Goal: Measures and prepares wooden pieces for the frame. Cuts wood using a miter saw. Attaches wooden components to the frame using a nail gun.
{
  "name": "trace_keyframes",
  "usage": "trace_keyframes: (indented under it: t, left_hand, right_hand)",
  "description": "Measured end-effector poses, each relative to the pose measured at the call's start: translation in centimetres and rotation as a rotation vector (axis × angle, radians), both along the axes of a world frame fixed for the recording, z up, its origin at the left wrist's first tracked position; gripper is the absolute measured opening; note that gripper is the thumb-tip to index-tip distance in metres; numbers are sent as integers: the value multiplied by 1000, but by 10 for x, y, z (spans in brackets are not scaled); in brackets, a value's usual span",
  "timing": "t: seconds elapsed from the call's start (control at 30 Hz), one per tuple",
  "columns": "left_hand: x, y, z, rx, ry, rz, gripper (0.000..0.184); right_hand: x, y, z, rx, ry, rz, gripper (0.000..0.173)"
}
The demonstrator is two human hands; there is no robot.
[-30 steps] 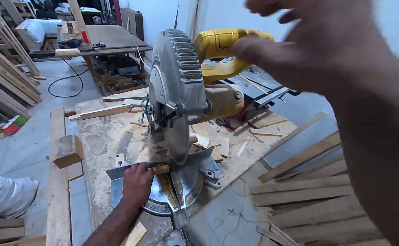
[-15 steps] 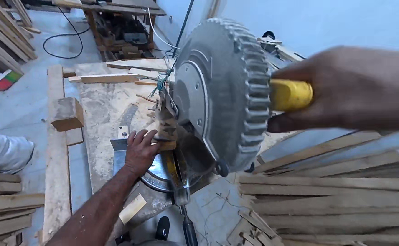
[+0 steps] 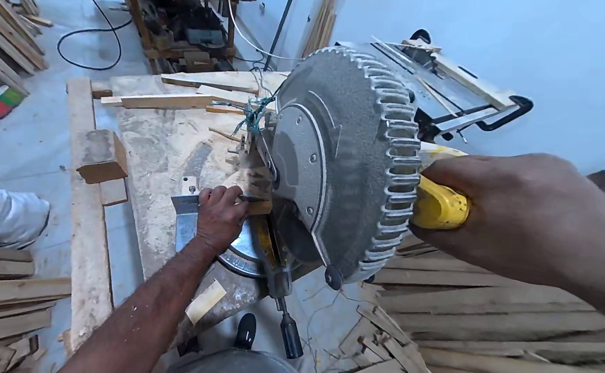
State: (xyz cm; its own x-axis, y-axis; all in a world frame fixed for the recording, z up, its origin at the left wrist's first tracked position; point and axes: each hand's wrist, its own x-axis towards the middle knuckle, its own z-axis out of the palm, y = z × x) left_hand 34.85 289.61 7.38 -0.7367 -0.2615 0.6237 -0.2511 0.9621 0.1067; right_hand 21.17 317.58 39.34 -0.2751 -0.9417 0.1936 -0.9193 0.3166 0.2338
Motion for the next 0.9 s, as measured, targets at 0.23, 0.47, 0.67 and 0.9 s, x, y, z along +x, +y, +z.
trace_keyframes:
  t: [0.23, 0.47, 0.67, 0.9]
  left_hand:
    - [0, -1, 0, 0, 15, 7, 17]
    - [-1, -1, -1, 22, 29, -4, 16]
    - [-1, 1, 2, 38, 7, 7, 17]
    - [-1, 1, 2, 30, 0, 8, 17]
  right_hand:
    - [13, 7, -18, -33, 39, -16, 28]
    - [10, 9, -20, -24, 27, 19, 29]
    - [10, 10, -21, -36, 23, 14, 29]
    - [12, 13, -28, -61, 25, 29, 31]
